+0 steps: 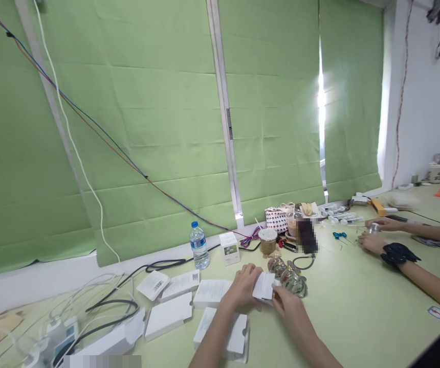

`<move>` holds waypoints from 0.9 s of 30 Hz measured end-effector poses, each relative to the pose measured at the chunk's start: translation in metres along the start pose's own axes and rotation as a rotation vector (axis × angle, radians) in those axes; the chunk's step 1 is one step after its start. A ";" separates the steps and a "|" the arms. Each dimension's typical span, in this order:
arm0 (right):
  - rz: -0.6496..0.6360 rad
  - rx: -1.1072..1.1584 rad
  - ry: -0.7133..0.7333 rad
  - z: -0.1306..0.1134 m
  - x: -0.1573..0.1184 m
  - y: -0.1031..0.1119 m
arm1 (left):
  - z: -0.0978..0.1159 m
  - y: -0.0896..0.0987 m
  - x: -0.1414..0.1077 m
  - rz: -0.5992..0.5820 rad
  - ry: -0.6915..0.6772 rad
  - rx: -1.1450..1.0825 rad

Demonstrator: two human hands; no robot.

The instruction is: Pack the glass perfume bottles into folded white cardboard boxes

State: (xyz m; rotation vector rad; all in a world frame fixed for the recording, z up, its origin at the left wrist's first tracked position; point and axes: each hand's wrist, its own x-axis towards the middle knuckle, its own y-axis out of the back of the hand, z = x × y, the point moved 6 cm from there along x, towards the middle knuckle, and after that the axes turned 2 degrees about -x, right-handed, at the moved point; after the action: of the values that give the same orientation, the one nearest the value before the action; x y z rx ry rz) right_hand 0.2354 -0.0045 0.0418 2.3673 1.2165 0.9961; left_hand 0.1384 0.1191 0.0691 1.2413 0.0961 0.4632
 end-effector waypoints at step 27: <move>-0.256 -0.051 -0.090 0.013 -0.060 0.013 | 0.058 -0.014 -0.046 -0.370 -0.180 0.200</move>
State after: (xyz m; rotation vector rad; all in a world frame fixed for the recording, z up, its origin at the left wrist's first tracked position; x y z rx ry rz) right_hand 0.2286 -0.0598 0.0126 2.1262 1.3986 0.8190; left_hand 0.1189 0.0465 0.0671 1.4193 0.2184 0.0197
